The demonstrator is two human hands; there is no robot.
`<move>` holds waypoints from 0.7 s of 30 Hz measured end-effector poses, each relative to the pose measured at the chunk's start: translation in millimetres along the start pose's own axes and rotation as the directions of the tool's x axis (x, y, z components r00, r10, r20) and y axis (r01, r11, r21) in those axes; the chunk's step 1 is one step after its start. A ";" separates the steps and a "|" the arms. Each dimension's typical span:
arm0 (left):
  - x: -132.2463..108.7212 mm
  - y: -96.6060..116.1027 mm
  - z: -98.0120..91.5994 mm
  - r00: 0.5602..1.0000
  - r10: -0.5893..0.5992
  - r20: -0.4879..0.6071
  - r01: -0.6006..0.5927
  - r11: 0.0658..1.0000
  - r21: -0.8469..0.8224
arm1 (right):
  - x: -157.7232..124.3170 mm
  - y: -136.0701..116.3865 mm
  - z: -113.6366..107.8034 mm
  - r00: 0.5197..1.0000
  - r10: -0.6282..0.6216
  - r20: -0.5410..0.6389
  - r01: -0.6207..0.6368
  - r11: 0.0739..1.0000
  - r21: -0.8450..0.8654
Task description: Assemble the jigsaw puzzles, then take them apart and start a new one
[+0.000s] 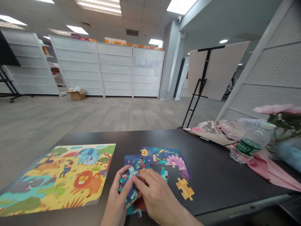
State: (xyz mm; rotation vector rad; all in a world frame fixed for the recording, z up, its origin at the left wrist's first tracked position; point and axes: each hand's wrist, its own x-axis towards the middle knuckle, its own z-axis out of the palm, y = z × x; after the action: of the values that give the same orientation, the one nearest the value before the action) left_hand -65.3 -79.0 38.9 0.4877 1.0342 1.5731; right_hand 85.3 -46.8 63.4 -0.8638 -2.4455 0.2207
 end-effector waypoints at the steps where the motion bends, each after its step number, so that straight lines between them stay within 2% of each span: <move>1: -0.8 0.2 -0.5 1.000 0.021 -0.006 -0.021 0.999 0.025 | -2.5 0.6 -1.0 1.000 0.020 0.020 -0.020 1.000 0.002; 5: -6.8 2.3 -0.2 1.000 0.020 -0.023 -0.019 0.999 0.046 | -34.1 27.6 -8.1 0.975 0.223 0.007 -0.221 0.970 -0.102; 9: -9.8 6.1 -0.3 1.000 -0.019 0.001 0.019 0.999 0.045 | -72.8 54.5 -11.9 0.958 0.287 0.021 -0.281 0.948 -0.152; 13: -4.5 6.2 -6.1 0.985 -0.103 0.139 0.086 0.988 0.129 | -81.8 63.8 -14.8 0.977 0.209 -0.049 -0.215 0.963 -0.163; 15: -1.2 5.5 -6.0 0.960 -0.187 0.210 0.152 0.973 0.173 | -75.9 64.4 -16.7 0.969 0.168 -0.179 -0.200 0.964 -0.176; 18: 0.6 2.2 1.7 0.945 -0.252 0.207 0.222 0.962 0.157 | -60.0 50.8 -16.3 0.909 0.114 -0.402 -0.200 0.964 -0.178; 19: 0.2 0.0 5.0 0.947 -0.255 0.195 0.234 0.964 0.125 | -53.6 41.2 -14.8 0.907 0.063 -0.416 -0.145 0.975 -0.168; 21: -1.2 -5.5 9.9 0.951 -0.251 0.183 0.247 0.968 0.046 | -40.3 18.0 -10.0 0.938 -0.106 -0.329 0.068 0.990 -0.126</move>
State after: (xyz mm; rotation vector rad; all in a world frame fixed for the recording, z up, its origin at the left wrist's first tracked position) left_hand -54.2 -76.8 39.9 0.4907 0.9303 1.2678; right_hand 126.6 -58.0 48.9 -0.7664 -2.1843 -0.0933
